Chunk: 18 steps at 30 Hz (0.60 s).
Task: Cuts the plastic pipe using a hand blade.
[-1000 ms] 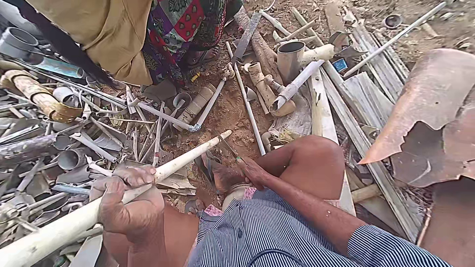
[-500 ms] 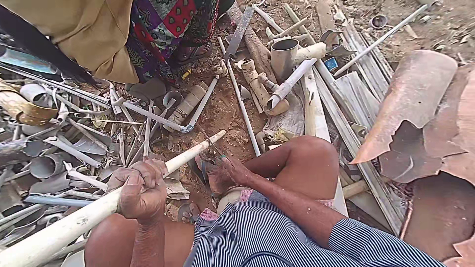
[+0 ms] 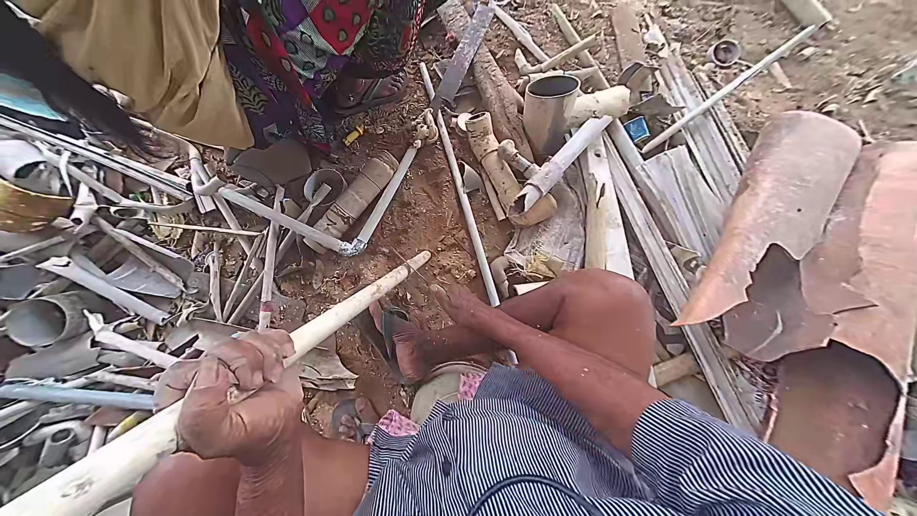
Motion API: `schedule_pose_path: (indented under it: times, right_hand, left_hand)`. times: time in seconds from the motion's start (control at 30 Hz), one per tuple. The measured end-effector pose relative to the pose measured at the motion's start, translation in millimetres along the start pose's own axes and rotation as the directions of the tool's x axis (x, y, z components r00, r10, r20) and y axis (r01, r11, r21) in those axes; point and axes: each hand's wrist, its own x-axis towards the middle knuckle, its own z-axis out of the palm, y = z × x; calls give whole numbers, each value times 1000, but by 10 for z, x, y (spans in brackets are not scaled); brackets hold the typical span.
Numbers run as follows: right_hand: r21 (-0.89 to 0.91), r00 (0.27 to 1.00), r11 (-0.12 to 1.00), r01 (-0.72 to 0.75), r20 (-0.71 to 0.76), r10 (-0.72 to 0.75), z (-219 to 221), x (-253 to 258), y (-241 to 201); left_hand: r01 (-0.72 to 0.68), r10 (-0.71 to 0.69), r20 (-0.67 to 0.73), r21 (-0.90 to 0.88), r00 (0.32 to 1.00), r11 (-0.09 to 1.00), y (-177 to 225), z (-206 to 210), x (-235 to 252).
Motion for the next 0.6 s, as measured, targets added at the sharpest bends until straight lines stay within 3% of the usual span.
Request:
schedule_pose_path:
  times: [0.1,0.17,0.23,0.3,0.37,0.53,0.6]
  right_hand:
    - [62,967,965,253,25,-255,2,-336,-569]
    - [94,940,937,336,34,-341,69,-479,-829]
    - [94,971,967,237,-10,-238,102,-301,-610]
    - [25,999,999,28,-22,-27,43,12,-128]
    - [-19,998,998,-64,14,64,-114,124,-18]
    - [15,981,981,193,5,-193,-62,-280,-574]
    - [35,989,988,148,-30,-147,49,-212,-399]
  left_hand:
    - [11,-11,-6,-9,1000,1000,-24,17,3]
    - [9,-9,-3,-18,1000,1000,-16,-2,-8]
    - [10,-11,-17,-16,1000,1000,-15,-7,8]
    - [9,-9,-15,-16,1000,1000,-9,-11,15]
    - [-3,3,4,-22,1000,1000,-33,52,42]
    - [9,-8,13,-48,1000,999,-54,53,65]
    - [21,-20,16,-38,1000,999,-32,46,42]
